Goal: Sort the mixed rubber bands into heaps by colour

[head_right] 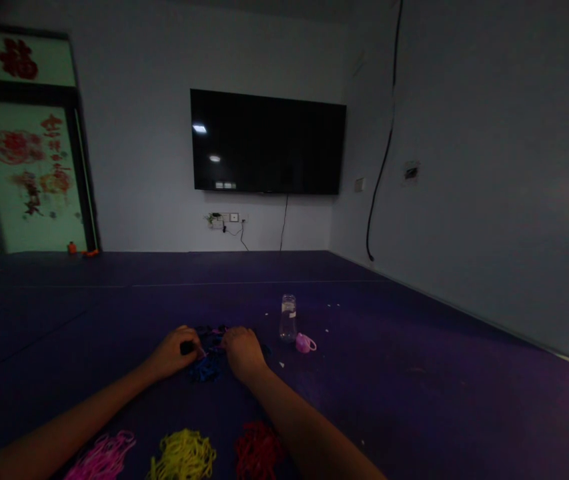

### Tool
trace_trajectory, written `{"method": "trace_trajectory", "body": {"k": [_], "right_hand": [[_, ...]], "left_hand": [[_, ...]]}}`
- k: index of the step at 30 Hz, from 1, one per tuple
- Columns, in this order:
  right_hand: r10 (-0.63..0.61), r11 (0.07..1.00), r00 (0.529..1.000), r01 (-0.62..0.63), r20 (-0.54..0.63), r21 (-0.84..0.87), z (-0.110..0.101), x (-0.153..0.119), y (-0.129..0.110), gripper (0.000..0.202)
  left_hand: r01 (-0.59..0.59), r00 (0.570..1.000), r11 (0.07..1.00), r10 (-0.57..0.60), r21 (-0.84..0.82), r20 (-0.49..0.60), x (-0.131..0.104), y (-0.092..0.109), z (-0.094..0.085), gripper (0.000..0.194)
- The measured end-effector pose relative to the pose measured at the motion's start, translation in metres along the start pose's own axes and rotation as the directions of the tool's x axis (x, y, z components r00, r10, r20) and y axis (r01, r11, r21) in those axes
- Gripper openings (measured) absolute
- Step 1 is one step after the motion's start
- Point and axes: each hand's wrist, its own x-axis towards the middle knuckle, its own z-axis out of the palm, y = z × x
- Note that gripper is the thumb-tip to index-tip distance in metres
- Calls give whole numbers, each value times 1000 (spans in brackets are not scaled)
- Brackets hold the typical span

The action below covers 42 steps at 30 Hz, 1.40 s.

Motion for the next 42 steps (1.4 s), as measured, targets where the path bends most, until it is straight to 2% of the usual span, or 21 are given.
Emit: {"method": "trace_trajectory", "body": {"k": [11,17,24,30,36,42], "right_hand": [[6,1000,1000,-6,21,-11,1,2,1,20],[-2,1000,1000,2,20,-11,2,2,2,21],[-5,1000,1000,5,28,-26,2,2,1,23],[-7,1000,999,8,32,-12,0,1,1,25],[-10,1000,999,11,31,-10,0,1,1,25],[-20,1000,1000,20,19,-18,-1,0,1,28]], "left_hand": [[4,999,990,-10,143,45,0,2,0,4],[-1,999,989,-7,147,53,0,1,0,6],[0,992,987,-20,163,122,2,-2,1,12],[-3,991,982,-22,187,130,2,-5,5,10],[0,998,990,-10,142,68,2,-8,7,12],[58,997,998,-60,-33,-58,1,-7,7,16]]}}
